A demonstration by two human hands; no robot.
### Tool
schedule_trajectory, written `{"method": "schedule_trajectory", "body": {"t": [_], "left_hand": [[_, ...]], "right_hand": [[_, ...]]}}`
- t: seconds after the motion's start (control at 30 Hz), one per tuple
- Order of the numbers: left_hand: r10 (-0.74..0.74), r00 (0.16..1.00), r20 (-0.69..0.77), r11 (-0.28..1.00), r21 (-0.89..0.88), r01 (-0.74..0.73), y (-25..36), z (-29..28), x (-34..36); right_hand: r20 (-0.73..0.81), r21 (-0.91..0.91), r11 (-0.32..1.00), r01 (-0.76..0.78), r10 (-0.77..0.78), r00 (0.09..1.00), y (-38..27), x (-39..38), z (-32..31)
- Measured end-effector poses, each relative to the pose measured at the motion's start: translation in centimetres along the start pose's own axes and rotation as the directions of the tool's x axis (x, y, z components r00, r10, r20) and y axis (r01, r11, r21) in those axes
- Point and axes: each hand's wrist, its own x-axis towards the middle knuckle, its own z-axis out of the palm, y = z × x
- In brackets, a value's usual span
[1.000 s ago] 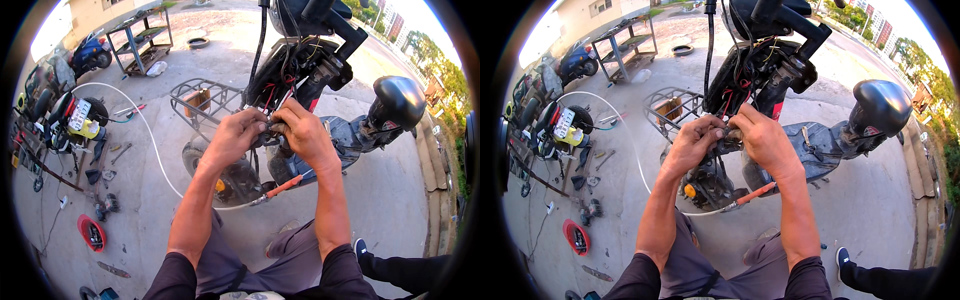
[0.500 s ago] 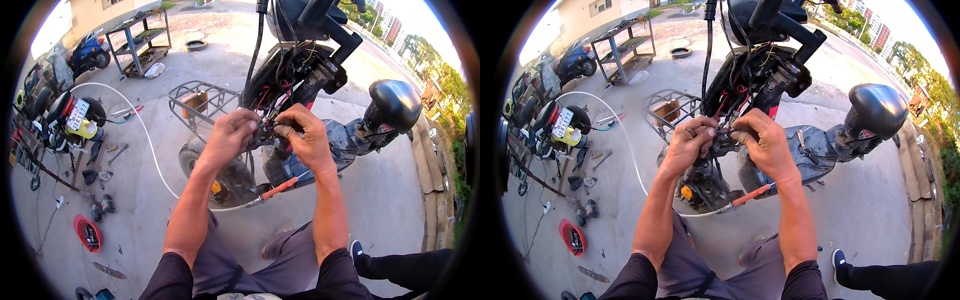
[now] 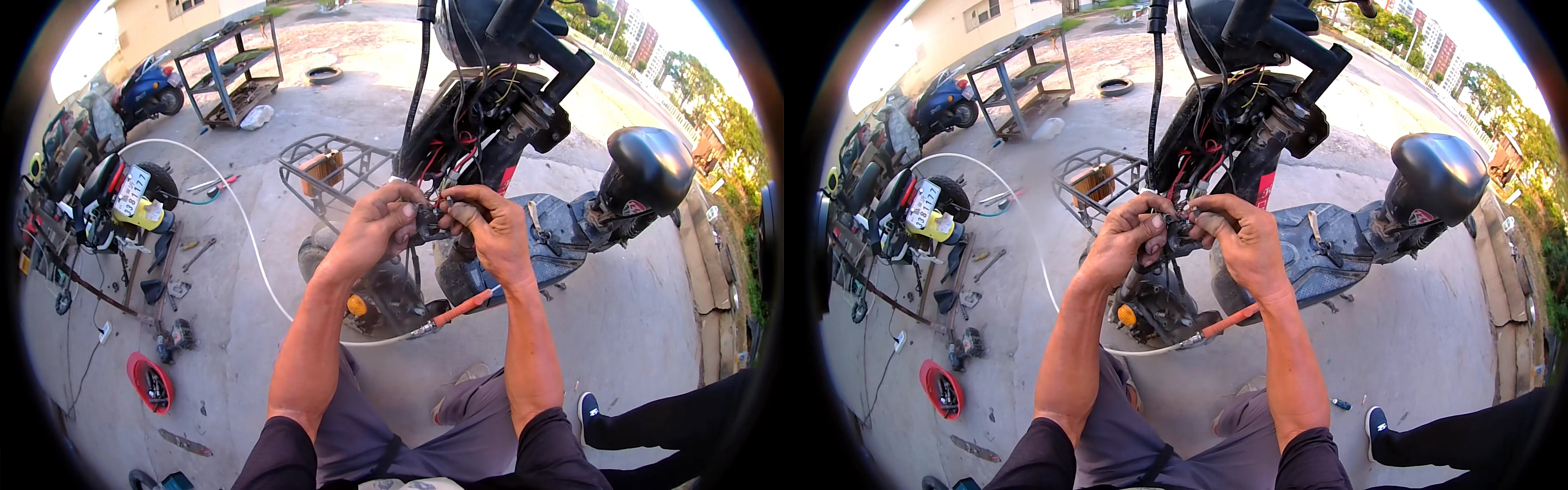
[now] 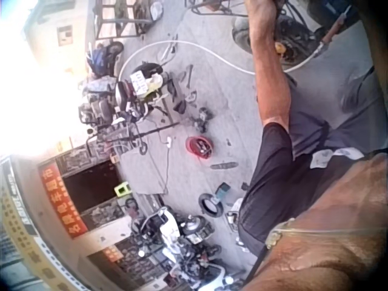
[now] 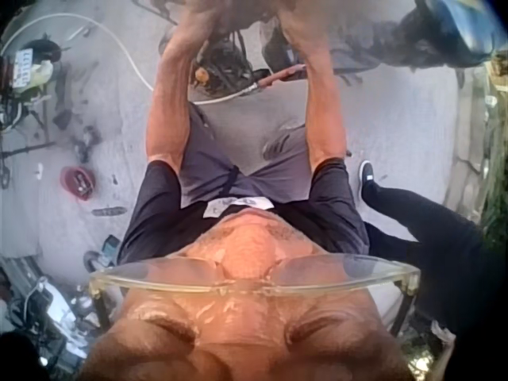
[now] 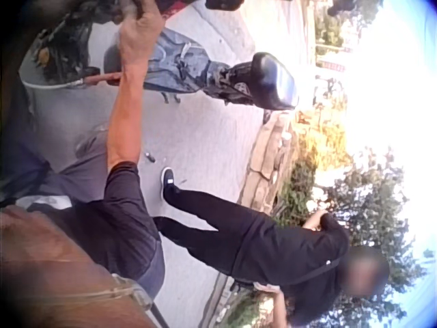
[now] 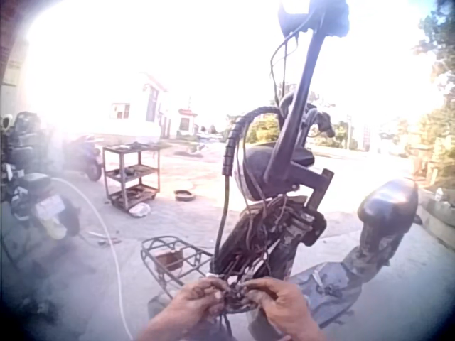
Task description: The person sits on the ground and uses a screwdriver to work on the exposed wiring of a scooter's front assembly. They connect wires and adjust components within the handlebar area.
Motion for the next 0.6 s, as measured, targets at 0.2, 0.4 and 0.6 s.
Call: {"method": "schedule_trajectory", "body": {"t": [0.2, 0.4, 0.6], "left_hand": [[-0.02, 1.0, -0.014, 0.999, 0.032, 0.02, 0.53, 0.44, -0.3], [-0.025, 0.999, -0.04, 0.998, 0.05, 0.027, 0.37, 0.47, -0.27], [0.002, 1.0, -0.026, 1.0, -0.004, -0.002, 0.2, 0.55, -0.24]], "right_hand": [[-0.001, 0.092, 0.995, -0.044, 0.044, 0.999, 0.41, -0.22, -0.19], [-0.006, 0.112, 0.991, -0.068, 0.069, 0.998, 0.11, -0.2, -0.13], [-0.017, 0.146, 0.988, -0.05, 0.053, 0.998, 0.3, -0.27, -0.19]]}}
